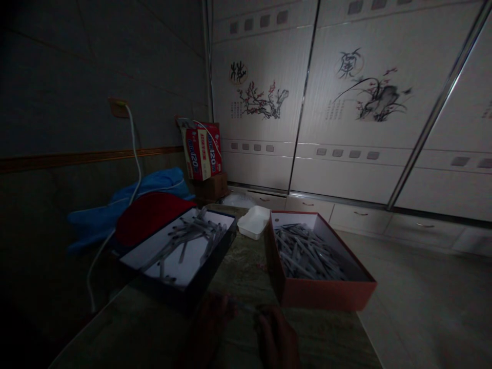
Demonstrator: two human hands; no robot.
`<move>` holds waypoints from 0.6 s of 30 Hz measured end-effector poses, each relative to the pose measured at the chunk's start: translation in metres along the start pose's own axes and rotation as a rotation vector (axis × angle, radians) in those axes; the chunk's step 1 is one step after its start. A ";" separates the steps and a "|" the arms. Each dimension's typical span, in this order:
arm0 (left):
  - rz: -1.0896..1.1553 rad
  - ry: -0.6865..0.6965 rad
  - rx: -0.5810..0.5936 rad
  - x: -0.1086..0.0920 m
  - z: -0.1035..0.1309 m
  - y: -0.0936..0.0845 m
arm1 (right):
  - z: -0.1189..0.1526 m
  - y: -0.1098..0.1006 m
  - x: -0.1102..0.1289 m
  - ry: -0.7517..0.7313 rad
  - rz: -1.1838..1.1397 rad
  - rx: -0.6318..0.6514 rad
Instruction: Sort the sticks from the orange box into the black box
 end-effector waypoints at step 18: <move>-0.017 -0.008 0.027 0.000 0.000 0.005 | -0.005 0.002 -0.007 0.201 0.043 0.163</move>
Point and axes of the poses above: each hand's wrist, its own z-axis away from the middle knuckle, its own y-axis out of the palm, x = y × z, the point moved 9 cm from there along -z, towards the middle knuckle, and after that the axes turned 1 degree about x, right-handed, at the moved point
